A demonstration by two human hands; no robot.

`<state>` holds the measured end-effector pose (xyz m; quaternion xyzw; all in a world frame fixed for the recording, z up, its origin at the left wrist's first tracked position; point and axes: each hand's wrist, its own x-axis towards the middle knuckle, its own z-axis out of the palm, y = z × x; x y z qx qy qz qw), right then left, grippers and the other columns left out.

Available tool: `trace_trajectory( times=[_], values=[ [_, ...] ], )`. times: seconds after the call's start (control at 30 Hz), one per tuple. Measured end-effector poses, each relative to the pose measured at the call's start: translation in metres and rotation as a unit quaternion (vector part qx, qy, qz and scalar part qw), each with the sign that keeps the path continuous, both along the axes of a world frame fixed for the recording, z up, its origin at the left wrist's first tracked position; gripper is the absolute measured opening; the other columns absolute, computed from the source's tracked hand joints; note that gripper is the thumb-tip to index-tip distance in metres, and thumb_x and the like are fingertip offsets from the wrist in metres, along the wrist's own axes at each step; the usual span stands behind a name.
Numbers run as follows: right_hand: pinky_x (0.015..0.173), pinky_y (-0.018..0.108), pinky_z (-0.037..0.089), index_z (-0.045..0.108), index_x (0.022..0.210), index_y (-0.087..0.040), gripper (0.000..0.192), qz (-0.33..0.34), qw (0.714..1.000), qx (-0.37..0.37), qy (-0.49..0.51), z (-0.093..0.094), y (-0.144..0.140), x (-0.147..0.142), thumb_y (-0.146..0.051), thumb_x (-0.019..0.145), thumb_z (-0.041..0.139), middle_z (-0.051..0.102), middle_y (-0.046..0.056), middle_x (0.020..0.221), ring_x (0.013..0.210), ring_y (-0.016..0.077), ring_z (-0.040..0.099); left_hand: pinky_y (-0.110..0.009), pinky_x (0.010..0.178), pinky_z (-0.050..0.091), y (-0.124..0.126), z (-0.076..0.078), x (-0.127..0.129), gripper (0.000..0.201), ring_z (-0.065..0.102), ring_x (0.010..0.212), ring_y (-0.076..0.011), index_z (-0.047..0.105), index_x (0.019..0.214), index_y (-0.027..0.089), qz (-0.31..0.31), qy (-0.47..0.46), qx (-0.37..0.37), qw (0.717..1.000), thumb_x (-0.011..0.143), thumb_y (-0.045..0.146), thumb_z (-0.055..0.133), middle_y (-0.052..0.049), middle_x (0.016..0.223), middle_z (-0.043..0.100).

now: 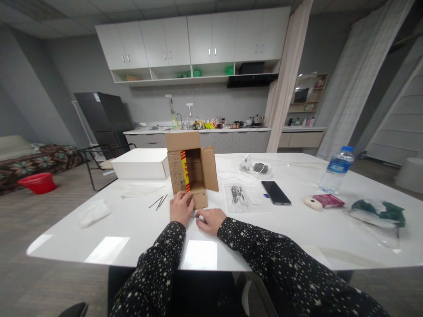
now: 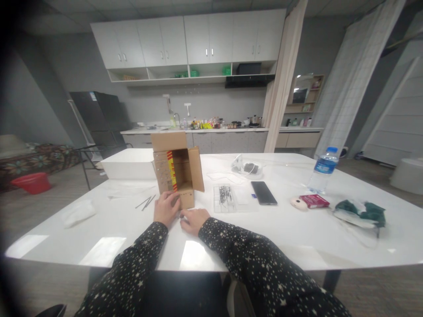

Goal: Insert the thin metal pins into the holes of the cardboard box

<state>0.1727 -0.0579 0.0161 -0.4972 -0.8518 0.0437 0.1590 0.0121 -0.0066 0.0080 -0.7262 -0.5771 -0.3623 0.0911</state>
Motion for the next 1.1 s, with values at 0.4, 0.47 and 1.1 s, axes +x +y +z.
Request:
trace_trajectory(
  times=[0.4, 0.47, 1.1],
  values=[
    [0.069, 0.027, 0.037, 0.059, 0.109, -0.028, 0.030, 0.005, 1.000, -0.006, -0.010, -0.001, 0.001, 0.000, -0.039, 0.086, 0.044, 0.069, 0.000, 0.090, 0.080, 0.0174, 0.062, -0.035, 0.082, 0.042, -0.014, 0.003, -0.003, 0.019, 0.058, 0.091, -0.0207, 0.061, 0.095, 0.022, -0.052, -0.016, -0.078, 0.995, 0.080, 0.025, 0.050, -0.004, 0.091, 0.065],
    [0.069, 0.027, 0.037, 0.059, 0.110, -0.028, 0.031, 0.002, 1.000, -0.006, -0.011, 0.000, 0.000, 0.000, -0.040, 0.086, 0.043, 0.069, 0.001, 0.091, 0.082, 0.0179, 0.062, -0.033, 0.081, 0.042, -0.018, 0.005, -0.004, 0.017, 0.058, 0.088, -0.0195, 0.061, 0.091, 0.022, -0.053, -0.022, -0.097, 0.994, 0.078, 0.025, 0.051, -0.003, 0.087, 0.065],
    [0.071, 0.028, 0.040, 0.059, 0.113, -0.028, 0.034, 0.004, 1.000, -0.013, -0.023, 0.005, -0.002, 0.000, -0.040, 0.087, 0.041, 0.069, 0.003, 0.098, 0.085, 0.0192, 0.063, -0.034, 0.080, 0.038, -0.031, 0.006, -0.008, 0.010, 0.055, 0.095, -0.0207, 0.060, 0.078, 0.021, -0.052, 0.036, -0.170, 0.983, 0.076, 0.027, 0.052, -0.003, 0.093, 0.063]
  ],
)
